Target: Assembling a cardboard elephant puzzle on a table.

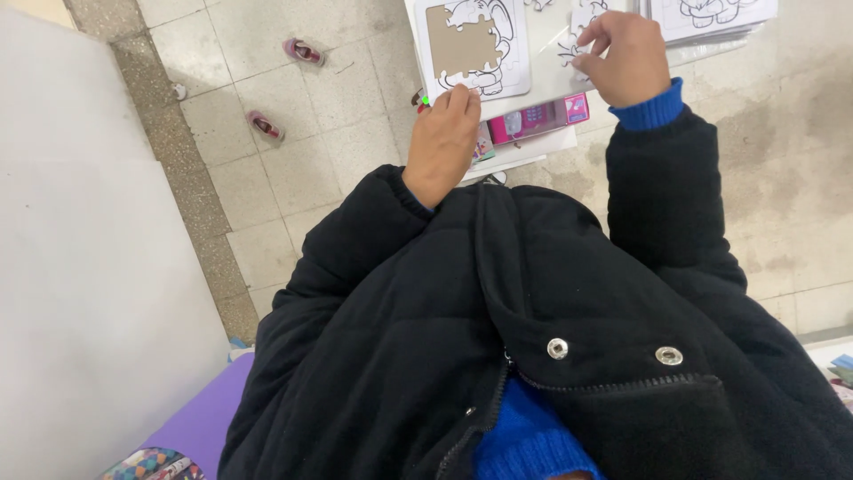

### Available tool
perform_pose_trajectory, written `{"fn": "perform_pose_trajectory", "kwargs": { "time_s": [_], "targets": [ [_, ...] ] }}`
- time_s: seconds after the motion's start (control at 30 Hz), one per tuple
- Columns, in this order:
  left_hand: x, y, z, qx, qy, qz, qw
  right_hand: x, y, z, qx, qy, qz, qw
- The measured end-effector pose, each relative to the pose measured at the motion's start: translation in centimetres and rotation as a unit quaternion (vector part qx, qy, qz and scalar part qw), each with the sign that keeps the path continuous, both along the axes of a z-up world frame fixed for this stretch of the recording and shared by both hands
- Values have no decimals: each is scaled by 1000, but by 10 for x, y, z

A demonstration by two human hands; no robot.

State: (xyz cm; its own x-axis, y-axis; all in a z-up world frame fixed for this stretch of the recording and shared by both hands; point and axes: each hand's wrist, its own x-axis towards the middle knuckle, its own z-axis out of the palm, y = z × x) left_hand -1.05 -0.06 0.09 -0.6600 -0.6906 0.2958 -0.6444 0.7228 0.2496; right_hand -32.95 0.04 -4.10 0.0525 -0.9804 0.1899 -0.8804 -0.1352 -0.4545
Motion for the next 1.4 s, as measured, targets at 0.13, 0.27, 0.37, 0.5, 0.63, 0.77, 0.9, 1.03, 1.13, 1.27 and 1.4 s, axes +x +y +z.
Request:
{"fn": "perform_pose_trajectory", "kwargs": {
  "time_s": [0.13, 0.27, 0.37, 0.5, 0.63, 0.77, 0.9, 1.03, 1.13, 1.27, 1.4],
  "targets": [
    [2, 1, -2, 12, -10, 4, 1000, 7, 3, 25, 32, -39, 42, 998],
    [1, 1, 1, 3, 11, 5, 1000, 35, -7, 30, 9, -137, 63, 989],
    [0, 1, 3, 5, -2, 10, 1000, 55, -18, 32, 12, -187, 108, 976],
    [1, 2, 0, -2, -4, 14, 1000, 72, -34, 28, 44, -236, 160, 957],
    [3, 4, -5, -10, 0, 20, 1000, 86, -56, 23, 12, -199, 226, 954],
    [4, 4, -5, -9, 7, 22, 1000, 106, -69, 29, 19, -69, 208, 976],
    [4, 2, -7, -15, 18, 18, 1000, 108, -73, 30, -31, -120, 293, 948],
    [3, 1, -6, -24, 17, 18, 999, 105, -71, 32, -65, -114, 311, 941],
    [0, 1, -9, -23, 3, 27, 999, 98, -68, 21, 5, -204, 254, 945],
    [1, 0, -3, -18, -9, 20, 1000, 89, -66, -12, 16, -300, 183, 936],
    [-1, -3, -3, -22, -3, 25, 999, 95, -57, -3, -10, -350, 104, 931]
  ]
}}
